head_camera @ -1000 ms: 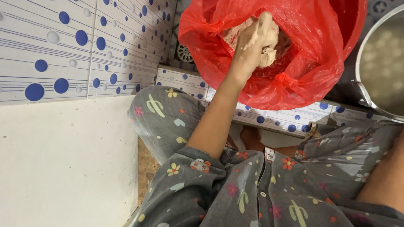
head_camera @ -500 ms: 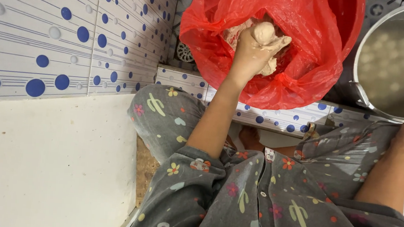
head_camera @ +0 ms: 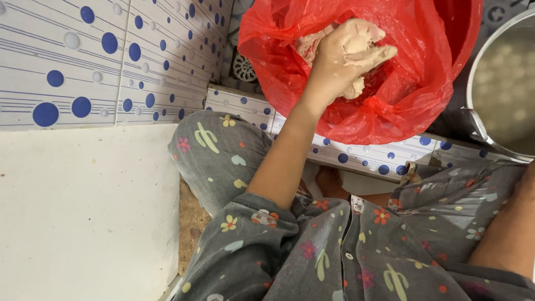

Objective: A person is manually forming meatballs by squeezing meat paste through their hand and scooping them into a pot of water using a spoon.

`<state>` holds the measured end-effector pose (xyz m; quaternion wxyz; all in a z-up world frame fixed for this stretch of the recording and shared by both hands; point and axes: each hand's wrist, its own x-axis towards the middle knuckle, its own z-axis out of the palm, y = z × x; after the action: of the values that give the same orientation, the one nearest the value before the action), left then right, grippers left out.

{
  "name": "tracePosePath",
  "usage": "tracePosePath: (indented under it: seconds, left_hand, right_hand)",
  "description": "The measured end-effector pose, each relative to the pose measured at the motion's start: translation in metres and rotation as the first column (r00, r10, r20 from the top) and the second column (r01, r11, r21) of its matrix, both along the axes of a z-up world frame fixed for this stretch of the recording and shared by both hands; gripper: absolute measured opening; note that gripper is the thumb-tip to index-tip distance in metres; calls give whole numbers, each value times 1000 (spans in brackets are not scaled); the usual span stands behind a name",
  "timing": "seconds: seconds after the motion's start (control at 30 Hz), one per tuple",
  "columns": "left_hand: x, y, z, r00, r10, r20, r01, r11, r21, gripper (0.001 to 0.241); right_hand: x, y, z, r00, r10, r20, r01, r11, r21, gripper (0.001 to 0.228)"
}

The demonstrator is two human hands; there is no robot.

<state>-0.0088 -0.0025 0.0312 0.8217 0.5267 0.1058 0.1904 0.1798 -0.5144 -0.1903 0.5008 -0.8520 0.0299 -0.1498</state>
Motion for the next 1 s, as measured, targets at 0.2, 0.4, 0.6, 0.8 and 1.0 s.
tracePosePath:
  seconds: [0.2, 0.4, 0.6, 0.8, 1.0]
  left_hand:
    - [7, 2, -11, 973, 186, -137, -142, 949, 283, 26]
    - [7, 2, -15, 959, 186, -214, -117, 948, 297, 19]
    - [7, 3, 10, 990, 26, -138, -14, 996, 84, 42]
    - [4, 2, -10, 999, 24, -43, -25, 999, -24, 20]
    - [8, 1, -12, 978, 157, -135, -117, 957, 264, 24]
  right_hand:
    - [-6, 12, 15, 999, -8, -46, 8, 1000, 5, 24]
    - [-9, 16, 22, 999, 29, -22, -29, 1000, 0, 22]
    - [-12, 18, 24, 998, 41, -40, -40, 999, 24, 27]
    - [-8, 16, 22, 999, 38, 10, -38, 999, -9, 20]
    - [-15, 23, 34, 996, 92, 11, -92, 996, -10, 29]
